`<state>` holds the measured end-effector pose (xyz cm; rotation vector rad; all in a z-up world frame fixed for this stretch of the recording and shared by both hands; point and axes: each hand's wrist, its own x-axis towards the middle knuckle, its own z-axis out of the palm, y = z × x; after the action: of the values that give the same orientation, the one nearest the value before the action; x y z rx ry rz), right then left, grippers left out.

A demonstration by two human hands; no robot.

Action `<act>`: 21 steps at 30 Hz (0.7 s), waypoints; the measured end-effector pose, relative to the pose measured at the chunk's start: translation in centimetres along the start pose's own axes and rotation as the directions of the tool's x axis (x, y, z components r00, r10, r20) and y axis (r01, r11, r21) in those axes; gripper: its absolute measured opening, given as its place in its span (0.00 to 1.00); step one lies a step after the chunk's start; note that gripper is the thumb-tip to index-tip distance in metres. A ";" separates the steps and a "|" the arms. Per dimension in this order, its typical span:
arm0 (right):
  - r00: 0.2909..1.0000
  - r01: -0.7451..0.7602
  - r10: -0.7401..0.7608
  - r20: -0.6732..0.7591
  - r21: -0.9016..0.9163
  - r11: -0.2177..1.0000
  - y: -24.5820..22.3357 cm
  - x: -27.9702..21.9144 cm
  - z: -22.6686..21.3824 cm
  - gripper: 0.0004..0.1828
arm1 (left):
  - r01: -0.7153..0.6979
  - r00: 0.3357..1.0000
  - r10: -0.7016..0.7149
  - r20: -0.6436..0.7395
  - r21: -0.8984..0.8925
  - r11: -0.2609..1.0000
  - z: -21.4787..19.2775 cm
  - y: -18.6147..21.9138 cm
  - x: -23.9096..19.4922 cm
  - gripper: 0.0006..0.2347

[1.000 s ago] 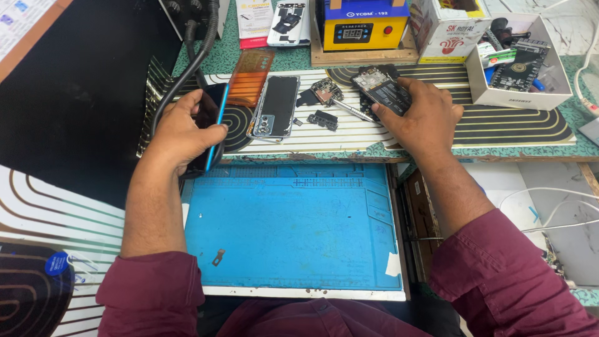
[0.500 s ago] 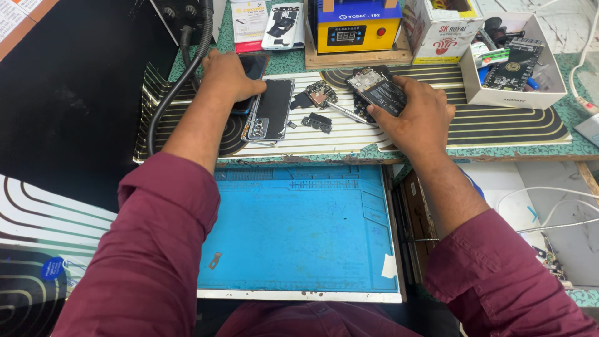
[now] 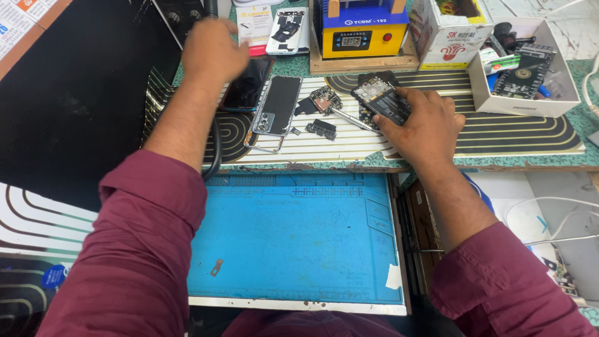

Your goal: The person disassembles a smartphone by removing screws and internal components. They use a screwdriver to loosen screws, then remove the motherboard and other parts. A heat gun is used to warm a component before further removal. The person handles the phone, battery, motherboard, and screws throughout the process.

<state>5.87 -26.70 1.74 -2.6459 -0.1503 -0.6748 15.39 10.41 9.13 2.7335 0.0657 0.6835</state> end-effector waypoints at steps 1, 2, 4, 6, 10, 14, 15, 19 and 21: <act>1.000 0.008 -0.008 -0.003 0.000 1.000 0.0 0.0 -0.1 0.34 | -0.028 0.995 0.028 -0.098 -0.001 1.000 -0.4 -0.8 0.6 0.10; 1.000 0.016 -0.016 -0.007 0.000 1.000 -0.1 -0.1 -0.1 0.34 | -0.056 0.979 0.055 -0.195 0.000 0.998 -0.8 -1.8 1.3 0.06; 1.000 0.014 -0.014 -0.006 0.000 1.000 -0.2 -0.1 -0.1 0.34 | 0.017 0.984 -0.026 -0.177 -0.054 0.998 -1.4 -3.9 2.5 0.05; 1.000 0.012 -0.012 -0.012 0.003 1.000 -0.2 0.0 -0.1 0.34 | 0.077 0.986 -0.089 -0.140 -0.092 0.993 -1.5 -5.8 4.0 0.06; 1.000 0.018 -0.018 -0.014 -0.002 1.000 -0.1 -0.1 0.0 0.33 | 0.210 0.978 -0.201 0.062 -0.330 0.921 -0.2 -8.5 5.7 0.09; 0.998 0.046 -0.047 -0.044 -0.024 0.999 -0.1 -0.1 0.2 0.32 | 0.253 0.955 -0.156 0.253 -0.417 0.873 -0.1 -8.9 5.9 0.17; 0.998 0.048 -0.049 -0.043 -0.019 0.999 0.0 -0.1 0.2 0.32 | 0.258 0.954 -0.168 0.250 -0.389 0.885 -0.3 -8.5 5.7 0.17; 0.998 0.050 -0.051 -0.033 -0.026 0.998 0.2 -0.1 0.5 0.31 | 0.322 0.930 -0.247 0.271 -0.282 0.904 -1.4 -6.4 3.9 0.20; 0.998 0.056 -0.057 -0.032 -0.034 0.998 0.2 0.0 0.7 0.31 | 0.371 0.905 -0.308 0.292 -0.192 0.908 -2.3 -5.6 3.0 0.21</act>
<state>6.19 -26.60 1.09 -2.6697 -0.2064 -0.7444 17.13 16.74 10.61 2.4575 0.3692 0.2194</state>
